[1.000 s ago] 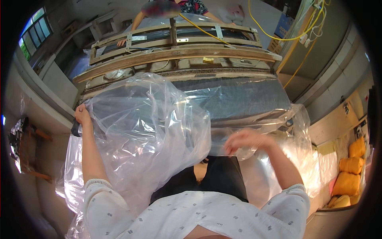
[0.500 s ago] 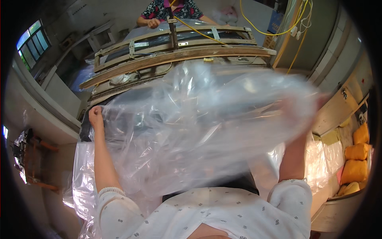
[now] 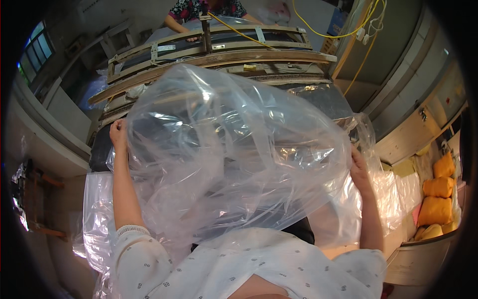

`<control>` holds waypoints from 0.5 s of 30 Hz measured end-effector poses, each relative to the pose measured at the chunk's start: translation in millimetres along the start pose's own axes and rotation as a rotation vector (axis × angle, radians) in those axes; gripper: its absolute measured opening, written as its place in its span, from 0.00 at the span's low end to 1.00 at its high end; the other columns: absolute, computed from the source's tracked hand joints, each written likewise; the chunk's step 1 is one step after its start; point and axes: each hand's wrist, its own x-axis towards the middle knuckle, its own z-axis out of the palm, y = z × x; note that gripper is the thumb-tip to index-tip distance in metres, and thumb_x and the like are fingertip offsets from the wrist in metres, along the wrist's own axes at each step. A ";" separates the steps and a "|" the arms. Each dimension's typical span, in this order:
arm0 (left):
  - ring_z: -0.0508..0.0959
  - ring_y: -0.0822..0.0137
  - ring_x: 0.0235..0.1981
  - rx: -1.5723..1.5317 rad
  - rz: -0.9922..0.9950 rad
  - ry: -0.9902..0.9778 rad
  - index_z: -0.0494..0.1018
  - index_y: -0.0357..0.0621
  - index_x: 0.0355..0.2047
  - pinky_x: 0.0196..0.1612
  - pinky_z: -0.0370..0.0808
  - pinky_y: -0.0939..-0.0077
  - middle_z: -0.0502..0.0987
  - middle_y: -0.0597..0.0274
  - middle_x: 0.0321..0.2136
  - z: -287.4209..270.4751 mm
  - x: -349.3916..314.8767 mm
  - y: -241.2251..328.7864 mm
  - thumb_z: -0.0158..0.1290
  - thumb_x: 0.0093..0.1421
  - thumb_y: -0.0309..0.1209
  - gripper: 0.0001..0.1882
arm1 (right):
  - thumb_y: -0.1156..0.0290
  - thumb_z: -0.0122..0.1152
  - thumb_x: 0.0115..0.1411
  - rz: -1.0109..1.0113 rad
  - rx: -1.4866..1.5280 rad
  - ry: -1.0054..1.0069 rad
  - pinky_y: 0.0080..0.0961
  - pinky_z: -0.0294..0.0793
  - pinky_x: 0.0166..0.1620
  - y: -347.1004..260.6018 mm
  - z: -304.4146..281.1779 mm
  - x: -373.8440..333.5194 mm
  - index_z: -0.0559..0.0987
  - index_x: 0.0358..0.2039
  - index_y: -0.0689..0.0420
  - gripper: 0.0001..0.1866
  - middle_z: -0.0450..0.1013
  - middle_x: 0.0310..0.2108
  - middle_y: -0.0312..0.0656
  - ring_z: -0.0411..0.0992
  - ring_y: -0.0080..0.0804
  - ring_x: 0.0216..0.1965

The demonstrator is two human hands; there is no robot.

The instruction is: Wrapping a large dark object with clear plastic film in a workshop setting.

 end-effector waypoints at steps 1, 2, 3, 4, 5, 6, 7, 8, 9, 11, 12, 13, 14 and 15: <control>0.71 0.71 0.26 0.049 0.025 0.004 0.75 0.41 0.33 0.31 0.68 0.77 0.75 0.61 0.26 8.9 2.2 -8.9 0.54 0.52 0.38 0.14 | 0.69 0.55 0.52 0.017 -0.006 0.005 0.26 0.70 0.38 7.2 -10.4 -0.2 0.75 0.31 0.59 0.08 0.72 0.30 0.40 0.71 0.30 0.35; 0.71 0.71 0.26 0.046 0.035 0.000 0.75 0.41 0.33 0.31 0.68 0.77 0.75 0.61 0.26 11.8 2.4 -7.1 0.54 0.52 0.38 0.14 | 0.70 0.56 0.52 0.113 -0.461 -0.259 0.23 0.70 0.40 22.8 -27.7 -6.2 0.74 0.37 0.58 0.12 0.72 0.35 0.40 0.71 0.30 0.37; 0.71 0.71 0.26 0.055 0.023 0.022 0.75 0.41 0.33 0.32 0.67 0.77 0.74 0.61 0.27 15.0 1.3 -4.1 0.54 0.52 0.39 0.14 | 0.70 0.57 0.53 0.211 -0.920 -0.519 0.20 0.70 0.42 38.0 -35.1 -14.7 0.72 0.44 0.58 0.17 0.72 0.40 0.39 0.71 0.31 0.39; 0.71 0.71 0.26 0.066 0.013 0.051 0.75 0.42 0.33 0.32 0.67 0.77 0.74 0.62 0.27 16.7 1.5 0.2 0.55 0.52 0.39 0.14 | 0.71 0.61 0.49 0.343 -0.714 -0.623 0.23 0.69 0.43 60.5 -16.2 -30.2 0.73 0.42 0.58 0.18 0.72 0.39 0.41 0.71 0.33 0.39; 0.71 0.71 0.26 0.054 0.017 0.061 0.75 0.42 0.33 0.32 0.67 0.77 0.74 0.62 0.27 17.4 1.4 2.9 0.55 0.52 0.39 0.14 | 0.67 0.63 0.48 0.124 -0.635 -0.797 0.29 0.69 0.44 83.5 2.4 -40.2 0.72 0.45 0.57 0.22 0.71 0.40 0.45 0.70 0.39 0.40; 0.71 0.70 0.27 0.047 0.023 0.097 0.75 0.42 0.32 0.32 0.68 0.76 0.74 0.62 0.27 16.8 1.5 8.1 0.54 0.52 0.39 0.14 | 0.60 0.64 0.46 -0.312 -0.759 -0.779 0.35 0.65 0.49 84.8 41.4 -39.8 0.67 0.49 0.56 0.30 0.67 0.44 0.50 0.67 0.45 0.45; 0.72 0.69 0.27 0.036 0.023 0.125 0.75 0.42 0.32 0.33 0.68 0.76 0.74 0.61 0.27 17.5 -0.4 12.0 0.54 0.52 0.39 0.14 | 0.59 0.64 0.46 -0.101 -0.753 -0.894 0.34 0.62 0.52 99.2 75.0 -38.0 0.60 0.54 0.55 0.36 0.63 0.49 0.53 0.63 0.46 0.50; 0.72 0.69 0.27 0.036 0.026 0.129 0.75 0.42 0.32 0.33 0.68 0.76 0.74 0.61 0.27 16.2 -3.7 14.6 0.54 0.52 0.39 0.14 | 0.59 0.62 0.48 -0.049 -0.674 -0.887 0.33 0.61 0.53 104.0 107.2 -38.4 0.64 0.52 0.57 0.32 0.64 0.49 0.51 0.63 0.44 0.50; 0.72 0.68 0.28 0.074 0.008 0.101 0.75 0.42 0.32 0.33 0.68 0.75 0.74 0.61 0.28 15.2 -5.9 16.4 0.54 0.52 0.40 0.14 | 0.59 0.61 0.49 -0.151 -0.354 -0.886 0.33 0.62 0.52 94.2 137.9 -37.0 0.66 0.51 0.57 0.30 0.65 0.48 0.51 0.64 0.44 0.48; 0.72 0.67 0.28 0.125 0.008 0.084 0.75 0.42 0.32 0.34 0.68 0.75 0.74 0.60 0.28 10.8 -3.9 16.8 0.54 0.52 0.40 0.14 | 0.58 0.59 0.50 -0.265 -0.015 -0.872 0.33 0.63 0.51 71.6 164.1 -31.0 0.67 0.49 0.58 0.28 0.66 0.47 0.51 0.65 0.43 0.47; 0.72 0.63 0.29 0.118 0.016 0.087 0.75 0.42 0.31 0.35 0.68 0.73 0.73 0.57 0.28 13.4 -10.8 12.6 0.54 0.52 0.39 0.13 | 0.58 0.59 0.51 -0.216 -0.084 -0.860 0.33 0.64 0.50 64.5 152.8 -32.0 0.68 0.49 0.58 0.27 0.67 0.46 0.51 0.66 0.42 0.46; 0.72 0.60 0.30 0.110 0.023 0.089 0.75 0.42 0.31 0.35 0.68 0.70 0.72 0.54 0.28 11.3 -13.3 6.9 0.53 0.52 0.38 0.12 | 0.59 0.59 0.51 -0.164 -0.154 -0.848 0.32 0.64 0.50 58.0 143.9 -35.6 0.69 0.48 0.58 0.26 0.67 0.45 0.50 0.66 0.42 0.45; 0.72 0.60 0.30 0.108 0.020 0.084 0.75 0.42 0.31 0.35 0.68 0.70 0.72 0.54 0.28 7.8 -12.0 -0.5 0.53 0.52 0.38 0.12 | 0.59 0.59 0.51 -0.103 -0.241 -0.838 0.32 0.65 0.49 49.5 124.3 -35.9 0.69 0.47 0.58 0.25 0.68 0.44 0.49 0.67 0.41 0.44; 0.72 0.60 0.30 0.097 -0.004 0.096 0.75 0.42 0.31 0.36 0.68 0.71 0.72 0.55 0.28 4.5 -11.4 -9.8 0.53 0.52 0.38 0.13 | 0.59 0.58 0.51 -0.045 -0.332 -0.831 0.31 0.65 0.49 42.9 95.4 -32.5 0.70 0.47 0.58 0.25 0.69 0.43 0.48 0.67 0.40 0.43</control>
